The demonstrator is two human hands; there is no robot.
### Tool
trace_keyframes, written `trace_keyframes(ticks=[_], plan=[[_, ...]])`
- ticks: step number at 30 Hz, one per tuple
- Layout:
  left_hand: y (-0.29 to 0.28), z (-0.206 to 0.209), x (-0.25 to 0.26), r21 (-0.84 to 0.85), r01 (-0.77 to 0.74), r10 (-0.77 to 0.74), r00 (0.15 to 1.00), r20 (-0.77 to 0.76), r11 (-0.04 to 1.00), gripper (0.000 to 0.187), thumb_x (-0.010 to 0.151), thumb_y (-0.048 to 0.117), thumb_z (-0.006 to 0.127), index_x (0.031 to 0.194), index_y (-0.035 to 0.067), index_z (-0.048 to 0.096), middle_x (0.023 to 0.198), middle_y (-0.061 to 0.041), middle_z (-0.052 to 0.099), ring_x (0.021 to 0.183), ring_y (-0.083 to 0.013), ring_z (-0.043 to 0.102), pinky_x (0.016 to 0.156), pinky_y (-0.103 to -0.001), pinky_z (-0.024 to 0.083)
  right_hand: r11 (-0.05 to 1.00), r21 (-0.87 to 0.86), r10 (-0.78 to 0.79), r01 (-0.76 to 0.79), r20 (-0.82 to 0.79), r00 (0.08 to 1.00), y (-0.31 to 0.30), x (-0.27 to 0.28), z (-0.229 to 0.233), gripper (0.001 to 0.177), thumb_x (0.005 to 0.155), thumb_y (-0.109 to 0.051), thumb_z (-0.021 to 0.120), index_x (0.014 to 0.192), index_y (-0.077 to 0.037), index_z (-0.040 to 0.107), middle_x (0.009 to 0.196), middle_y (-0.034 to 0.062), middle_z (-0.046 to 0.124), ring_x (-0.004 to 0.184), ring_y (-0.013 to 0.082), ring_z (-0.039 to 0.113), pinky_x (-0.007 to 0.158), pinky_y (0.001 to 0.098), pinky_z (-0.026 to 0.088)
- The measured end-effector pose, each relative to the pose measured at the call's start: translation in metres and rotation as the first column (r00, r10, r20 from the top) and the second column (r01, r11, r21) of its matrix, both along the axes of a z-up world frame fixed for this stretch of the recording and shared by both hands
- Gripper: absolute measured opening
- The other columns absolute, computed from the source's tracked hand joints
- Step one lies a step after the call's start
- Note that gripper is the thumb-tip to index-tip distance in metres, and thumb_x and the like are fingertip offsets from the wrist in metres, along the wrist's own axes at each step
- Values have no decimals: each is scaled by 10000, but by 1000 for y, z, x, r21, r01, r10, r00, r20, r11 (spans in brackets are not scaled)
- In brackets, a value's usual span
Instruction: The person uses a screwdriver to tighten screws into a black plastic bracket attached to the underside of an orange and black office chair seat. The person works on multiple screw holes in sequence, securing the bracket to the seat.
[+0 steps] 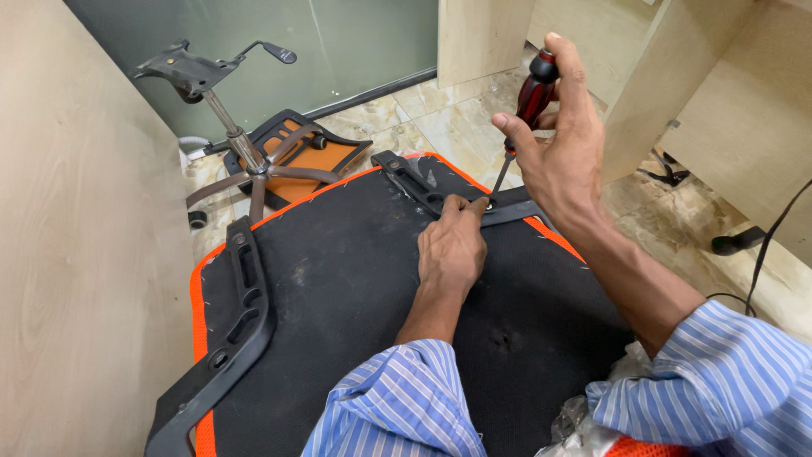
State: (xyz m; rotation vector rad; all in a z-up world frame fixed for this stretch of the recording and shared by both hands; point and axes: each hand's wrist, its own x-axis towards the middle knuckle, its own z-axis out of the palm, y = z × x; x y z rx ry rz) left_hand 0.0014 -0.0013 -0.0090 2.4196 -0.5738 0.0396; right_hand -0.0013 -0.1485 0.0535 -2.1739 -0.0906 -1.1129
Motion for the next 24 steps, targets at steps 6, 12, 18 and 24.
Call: trace_keyframes(ticks=[6, 12, 18, 24], plan=[[0, 3, -1, 4, -12, 12, 1000, 0, 1000, 532, 877, 10, 548, 1362, 214, 625, 1314, -84, 596, 1067, -358, 676, 979, -496, 481, 980, -36, 194, -194, -2, 981, 1, 3, 6, 825, 1066, -32, 724, 1673, -228, 200, 1369, 221, 637, 1108, 199, 732, 853, 336, 670], [-1, 5, 0, 12, -15, 15, 1000, -6, 1000, 519, 887, -7, 530, 1369, 168, 613, 1328, -90, 589, 1059, -340, 689, 985, -493, 482, 940, 134, 329, -313, -114, 937, 2, -1, 11, 763, 1071, -32, 625, 1646, -254, 176, 1328, 187, 687, 987, 208, 800, 710, 351, 665], [-1, 5, 0, 1, -13, 13, 1000, -14, 1000, 517, 889, -17, 513, 1370, 144, 609, 1340, -98, 590, 1039, -359, 692, 970, -491, 491, 981, 47, 194, -189, -135, 972, 5, 3, 16, 831, 960, -123, 826, 1584, -238, 289, 1182, 165, 695, 901, 222, 791, 673, 347, 640], [-1, 4, 0, -15, -21, 21, 1000, -5, 1000, 514, 888, -15, 502, 1358, 155, 622, 1317, -89, 608, 1047, -347, 693, 970, -483, 496, 978, 47, 209, -206, -79, 975, 5, 9, 14, 886, 961, -131, 816, 1624, -242, 238, 1207, 145, 696, 907, 210, 798, 679, 344, 643]])
